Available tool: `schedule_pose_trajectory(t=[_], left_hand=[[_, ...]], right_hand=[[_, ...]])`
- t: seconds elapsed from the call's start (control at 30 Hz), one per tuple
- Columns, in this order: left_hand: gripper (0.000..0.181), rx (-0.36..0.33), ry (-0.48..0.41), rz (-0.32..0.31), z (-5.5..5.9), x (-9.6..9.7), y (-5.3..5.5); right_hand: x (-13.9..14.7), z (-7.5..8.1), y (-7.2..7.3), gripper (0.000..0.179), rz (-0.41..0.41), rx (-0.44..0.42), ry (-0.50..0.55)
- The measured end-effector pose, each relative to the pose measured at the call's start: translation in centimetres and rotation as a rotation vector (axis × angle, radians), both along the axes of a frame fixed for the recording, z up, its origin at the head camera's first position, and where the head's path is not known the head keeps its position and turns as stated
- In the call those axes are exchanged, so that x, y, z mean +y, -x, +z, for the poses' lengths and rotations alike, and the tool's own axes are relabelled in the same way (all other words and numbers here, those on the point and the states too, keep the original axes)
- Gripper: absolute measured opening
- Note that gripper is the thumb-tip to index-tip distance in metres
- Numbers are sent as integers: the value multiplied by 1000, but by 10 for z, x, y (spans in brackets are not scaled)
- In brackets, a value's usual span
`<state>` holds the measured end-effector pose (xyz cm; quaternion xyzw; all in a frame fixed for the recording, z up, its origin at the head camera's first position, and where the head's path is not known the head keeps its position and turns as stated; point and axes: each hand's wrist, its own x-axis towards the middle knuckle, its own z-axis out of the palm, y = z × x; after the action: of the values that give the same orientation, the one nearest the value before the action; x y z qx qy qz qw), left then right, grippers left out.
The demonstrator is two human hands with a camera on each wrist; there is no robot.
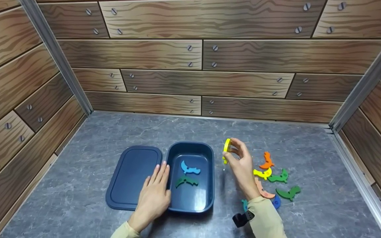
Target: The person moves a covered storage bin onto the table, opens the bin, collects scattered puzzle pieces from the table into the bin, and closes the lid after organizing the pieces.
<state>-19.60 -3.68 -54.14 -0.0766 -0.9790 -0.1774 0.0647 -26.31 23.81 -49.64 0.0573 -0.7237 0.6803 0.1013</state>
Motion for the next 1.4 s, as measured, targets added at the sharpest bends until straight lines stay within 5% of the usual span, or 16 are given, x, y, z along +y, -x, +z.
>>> schedule_pose_trajectory(t=[0.33,0.8,1.13,1.4], left_hand=[[71,-3,8,0,0,0,0],[70,-26,5,5,1,0,0],[71,-64,16,10,0,0,1],[70,-27,-6,6,0,0,2]], right_hand=[[-19,5,-4,56,61,120,-108],[-46,8,-6,56,131,137,-207],[-66,-3,-6,60,117,185,-474],[-78,-11,-5,63,144,233,-687]])
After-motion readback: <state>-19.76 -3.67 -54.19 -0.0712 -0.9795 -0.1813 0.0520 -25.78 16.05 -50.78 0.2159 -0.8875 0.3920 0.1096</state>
